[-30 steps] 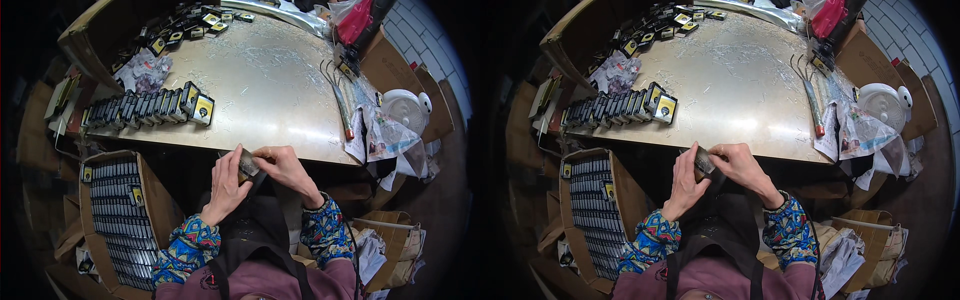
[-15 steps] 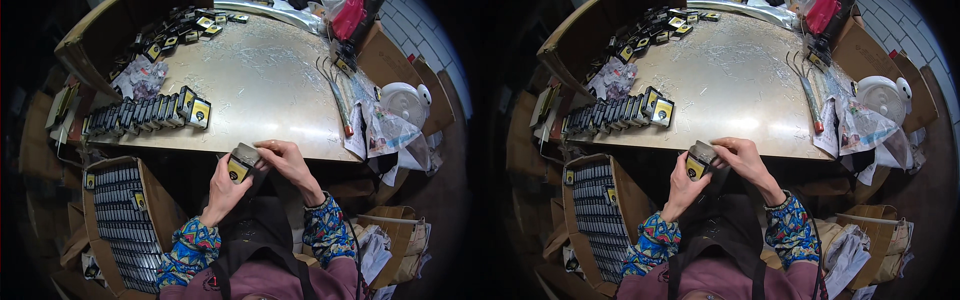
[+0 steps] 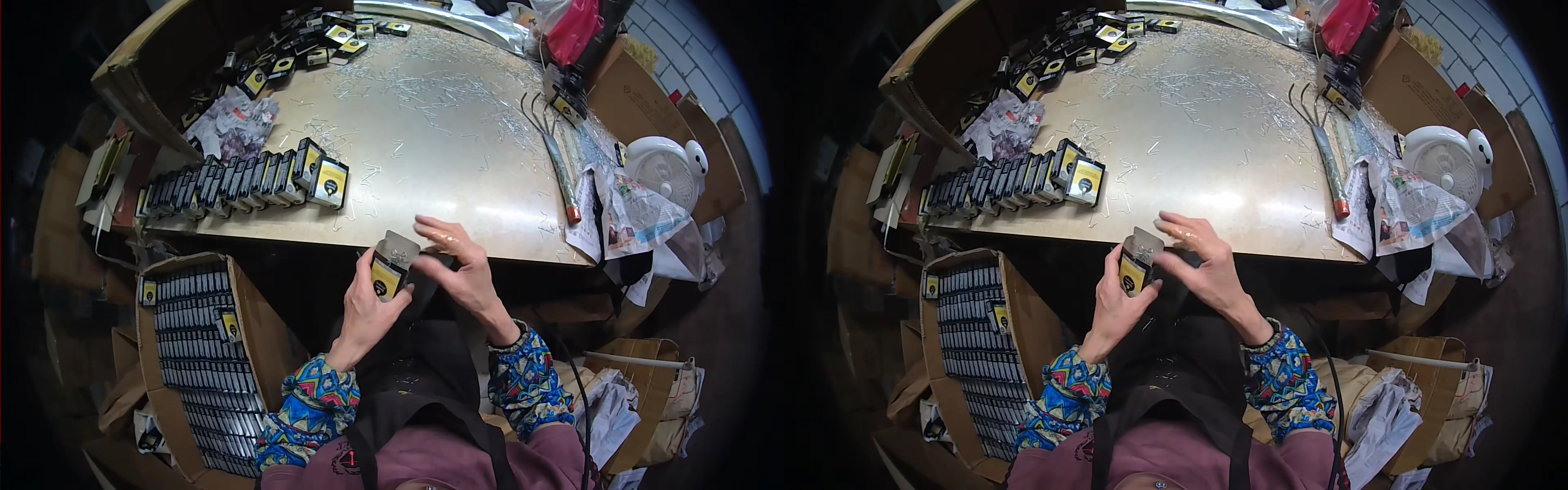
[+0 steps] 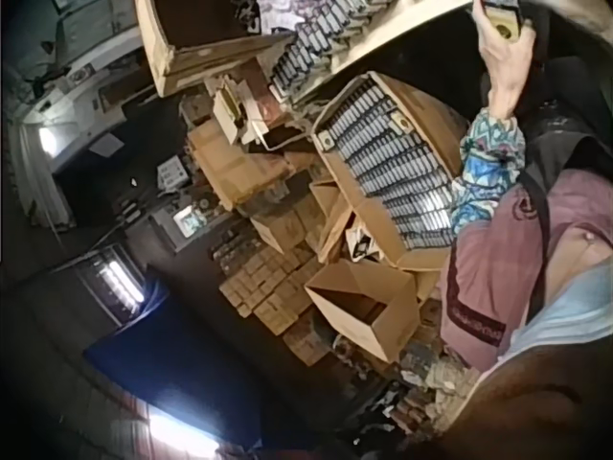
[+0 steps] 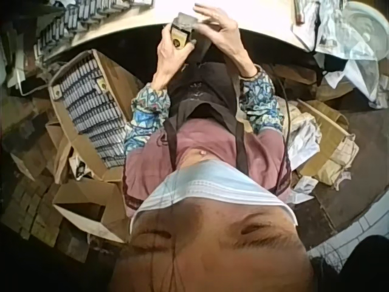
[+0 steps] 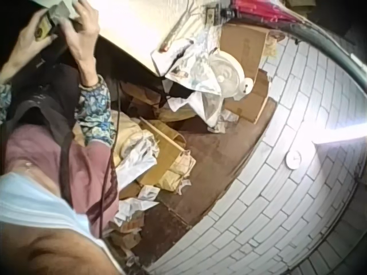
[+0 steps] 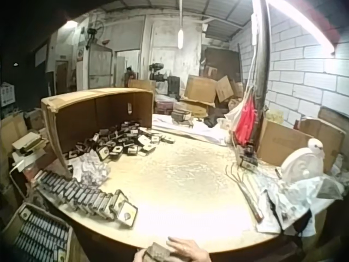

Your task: The recorder is packaging small components into individual boxes and organizing them into a grid layout.

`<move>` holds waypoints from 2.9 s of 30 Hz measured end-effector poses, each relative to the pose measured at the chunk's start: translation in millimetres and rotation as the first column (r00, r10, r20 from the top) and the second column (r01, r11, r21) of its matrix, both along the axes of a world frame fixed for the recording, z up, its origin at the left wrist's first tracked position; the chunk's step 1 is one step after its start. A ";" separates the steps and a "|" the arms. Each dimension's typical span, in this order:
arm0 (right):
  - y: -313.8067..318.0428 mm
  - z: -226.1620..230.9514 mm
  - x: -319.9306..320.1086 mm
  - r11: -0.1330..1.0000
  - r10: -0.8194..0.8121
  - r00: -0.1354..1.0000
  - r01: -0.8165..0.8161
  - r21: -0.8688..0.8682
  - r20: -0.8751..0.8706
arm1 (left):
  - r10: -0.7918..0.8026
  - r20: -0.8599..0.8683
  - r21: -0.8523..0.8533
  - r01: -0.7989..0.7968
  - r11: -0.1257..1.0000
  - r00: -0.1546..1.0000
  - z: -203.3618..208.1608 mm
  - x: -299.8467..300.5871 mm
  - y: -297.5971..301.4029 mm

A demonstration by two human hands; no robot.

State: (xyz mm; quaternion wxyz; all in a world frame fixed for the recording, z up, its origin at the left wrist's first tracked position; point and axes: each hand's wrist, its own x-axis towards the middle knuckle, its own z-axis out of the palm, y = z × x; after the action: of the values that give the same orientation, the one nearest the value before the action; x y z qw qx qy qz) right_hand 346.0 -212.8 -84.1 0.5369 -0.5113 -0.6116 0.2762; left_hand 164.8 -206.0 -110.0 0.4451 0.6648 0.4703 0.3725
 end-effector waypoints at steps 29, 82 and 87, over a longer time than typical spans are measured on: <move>-9.1 -4.0 -20.8 0.959 -0.178 0.944 0.104 0.262 0.278 | 0.010 -0.070 0.405 0.019 0.914 0.998 9.2 8.3 9.4; 20.0 -1.3 22.1 0.963 -0.270 0.881 0.239 0.128 0.389 | 0.595 -0.590 0.733 0.055 0.677 0.546 28.3 -1.3 158.8; 89.1 -19.0 106.2 0.932 -0.329 0.717 0.350 0.091 0.615 | 0.336 -0.562 0.694 0.209 0.689 0.756 72.7 -21.2 218.0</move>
State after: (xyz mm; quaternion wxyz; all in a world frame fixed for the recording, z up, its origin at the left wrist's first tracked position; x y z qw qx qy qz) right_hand 452.2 -123.7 -103.1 0.3389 -0.6851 -0.6448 -0.0009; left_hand 143.7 12.0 -37.3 -0.0595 0.8520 0.4336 0.2873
